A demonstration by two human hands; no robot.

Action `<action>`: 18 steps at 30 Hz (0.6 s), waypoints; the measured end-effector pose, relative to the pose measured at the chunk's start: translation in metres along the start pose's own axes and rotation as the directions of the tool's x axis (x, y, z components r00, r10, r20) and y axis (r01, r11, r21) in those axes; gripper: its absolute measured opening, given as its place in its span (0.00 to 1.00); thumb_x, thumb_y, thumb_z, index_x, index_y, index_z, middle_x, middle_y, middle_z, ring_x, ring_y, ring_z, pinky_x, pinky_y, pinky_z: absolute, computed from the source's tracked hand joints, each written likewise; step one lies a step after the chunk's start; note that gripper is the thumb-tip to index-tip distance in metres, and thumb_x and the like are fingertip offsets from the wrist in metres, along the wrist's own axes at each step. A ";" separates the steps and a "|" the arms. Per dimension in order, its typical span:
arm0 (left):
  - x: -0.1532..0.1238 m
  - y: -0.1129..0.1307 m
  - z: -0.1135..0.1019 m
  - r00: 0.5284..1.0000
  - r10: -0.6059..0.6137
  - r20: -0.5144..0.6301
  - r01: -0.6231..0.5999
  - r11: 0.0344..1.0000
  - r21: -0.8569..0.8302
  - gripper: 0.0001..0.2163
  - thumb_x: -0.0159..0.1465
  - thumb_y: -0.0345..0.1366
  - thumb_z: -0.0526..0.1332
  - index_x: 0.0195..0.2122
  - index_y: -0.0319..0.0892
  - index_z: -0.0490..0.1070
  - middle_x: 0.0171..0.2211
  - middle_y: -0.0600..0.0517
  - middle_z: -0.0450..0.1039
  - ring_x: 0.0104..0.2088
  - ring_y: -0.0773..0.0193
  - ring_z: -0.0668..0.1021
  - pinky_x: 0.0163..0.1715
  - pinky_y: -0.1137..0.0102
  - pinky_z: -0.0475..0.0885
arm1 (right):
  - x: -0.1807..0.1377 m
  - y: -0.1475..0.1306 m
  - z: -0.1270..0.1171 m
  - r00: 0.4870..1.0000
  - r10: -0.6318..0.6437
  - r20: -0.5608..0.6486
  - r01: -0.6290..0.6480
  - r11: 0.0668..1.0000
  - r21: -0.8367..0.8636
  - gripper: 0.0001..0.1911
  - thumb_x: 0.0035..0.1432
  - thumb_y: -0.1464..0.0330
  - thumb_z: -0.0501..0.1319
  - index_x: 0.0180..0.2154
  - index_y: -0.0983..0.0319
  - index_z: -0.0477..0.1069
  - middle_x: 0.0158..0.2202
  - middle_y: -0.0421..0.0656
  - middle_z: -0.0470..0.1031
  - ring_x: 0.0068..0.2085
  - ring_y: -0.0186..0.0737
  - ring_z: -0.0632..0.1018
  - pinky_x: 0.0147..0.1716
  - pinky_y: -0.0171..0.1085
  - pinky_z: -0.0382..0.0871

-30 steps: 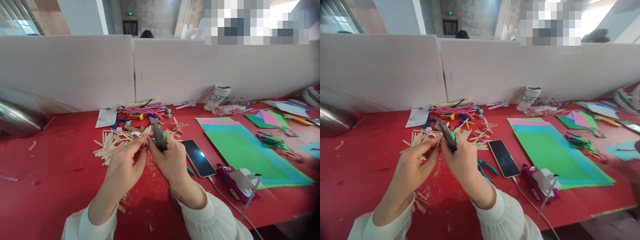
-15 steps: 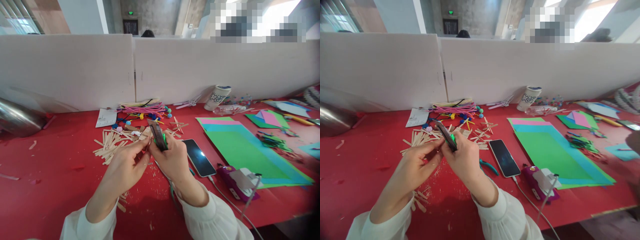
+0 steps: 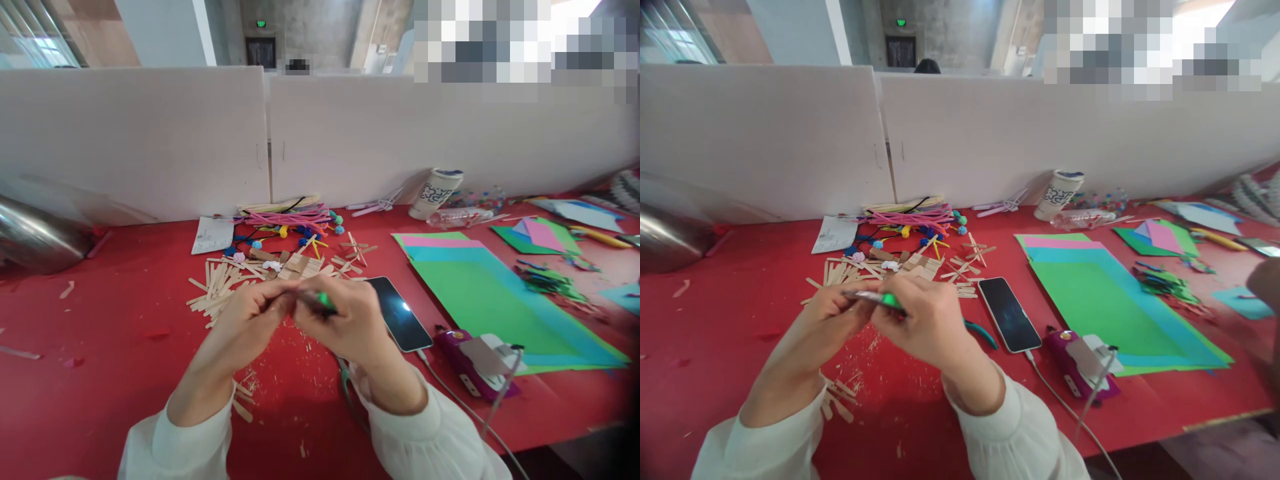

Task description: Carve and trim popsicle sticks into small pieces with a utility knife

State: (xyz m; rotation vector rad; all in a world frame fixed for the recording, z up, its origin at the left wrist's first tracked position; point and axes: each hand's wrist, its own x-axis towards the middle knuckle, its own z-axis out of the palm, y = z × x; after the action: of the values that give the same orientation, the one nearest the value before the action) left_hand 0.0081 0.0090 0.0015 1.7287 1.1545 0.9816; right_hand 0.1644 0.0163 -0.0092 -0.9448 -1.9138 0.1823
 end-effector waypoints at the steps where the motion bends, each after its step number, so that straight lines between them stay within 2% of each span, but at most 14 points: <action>1: 0.001 0.000 0.000 1.000 -0.004 -0.025 0.004 1.000 0.011 0.12 0.60 0.35 0.54 0.39 0.43 0.77 0.21 0.55 0.71 0.21 0.69 0.68 0.20 0.76 0.63 | 0.000 0.001 -0.004 0.996 0.079 -0.051 -0.079 0.997 0.017 0.06 0.49 0.71 0.55 0.23 0.61 0.69 0.16 0.34 0.64 0.17 0.28 0.63 0.17 0.29 0.58; 3: 0.001 0.000 -0.002 0.997 -0.012 -0.081 0.015 0.999 0.040 0.12 0.61 0.37 0.54 0.40 0.43 0.76 0.21 0.55 0.71 0.20 0.70 0.68 0.19 0.76 0.62 | 0.001 0.003 -0.010 0.955 0.248 -0.164 -0.237 0.968 0.081 0.09 0.51 0.68 0.57 0.21 0.61 0.68 0.14 0.33 0.60 0.16 0.27 0.60 0.15 0.29 0.56; 5: 0.001 0.002 -0.003 0.993 -0.019 -0.114 0.024 0.999 0.039 0.10 0.60 0.36 0.55 0.36 0.42 0.75 0.20 0.55 0.71 0.18 0.71 0.66 0.18 0.76 0.61 | 0.003 0.006 -0.014 0.908 0.366 -0.203 -0.333 0.926 0.179 0.10 0.53 0.65 0.58 0.22 0.61 0.68 0.15 0.33 0.58 0.16 0.27 0.59 0.14 0.29 0.55; 8: 0.001 0.005 -0.005 0.990 -0.031 -0.137 0.031 1.000 -0.001 0.07 0.59 0.36 0.56 0.29 0.41 0.73 0.17 0.55 0.70 0.16 0.72 0.64 0.16 0.76 0.59 | 0.006 0.009 -0.013 0.899 0.427 -0.095 -0.389 0.880 0.273 0.07 0.54 0.65 0.59 0.31 0.62 0.72 0.16 0.32 0.58 0.16 0.26 0.58 0.14 0.29 0.53; 10: 0.000 0.006 -0.006 0.990 -0.037 -0.139 0.035 0.999 -0.019 0.07 0.58 0.36 0.57 0.27 0.41 0.72 0.17 0.56 0.69 0.16 0.72 0.64 0.16 0.77 0.59 | 0.007 0.009 -0.010 0.898 0.440 0.005 -0.423 0.860 0.286 0.08 0.54 0.65 0.59 0.33 0.62 0.72 0.16 0.31 0.57 0.16 0.26 0.57 0.14 0.29 0.52; 14: 0.001 0.001 -0.008 0.978 -0.077 -0.196 0.058 0.993 -0.100 0.06 0.57 0.37 0.60 0.27 0.41 0.72 0.16 0.56 0.68 0.16 0.74 0.63 0.15 0.77 0.57 | 0.006 0.010 -0.009 0.869 0.475 0.138 -0.493 0.811 0.315 0.10 0.55 0.62 0.58 0.27 0.62 0.67 0.15 0.32 0.59 0.16 0.25 0.59 0.14 0.29 0.52; 18: 0.002 -0.006 -0.007 0.947 -0.096 -0.306 -0.015 0.940 -0.342 0.09 0.56 0.41 0.63 0.26 0.40 0.71 0.16 0.56 0.68 0.14 0.75 0.61 0.13 0.78 0.55 | 0.006 0.008 -0.010 0.845 0.440 0.304 -0.529 0.770 0.355 0.14 0.54 0.63 0.58 0.22 0.61 0.59 0.14 0.31 0.58 0.15 0.25 0.58 0.13 0.28 0.50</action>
State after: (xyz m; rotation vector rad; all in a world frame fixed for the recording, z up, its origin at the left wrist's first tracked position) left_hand 0.0006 0.0133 -0.0013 1.2946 1.1334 1.3837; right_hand 0.1749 0.0237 -0.0038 -1.1286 -1.6584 1.0081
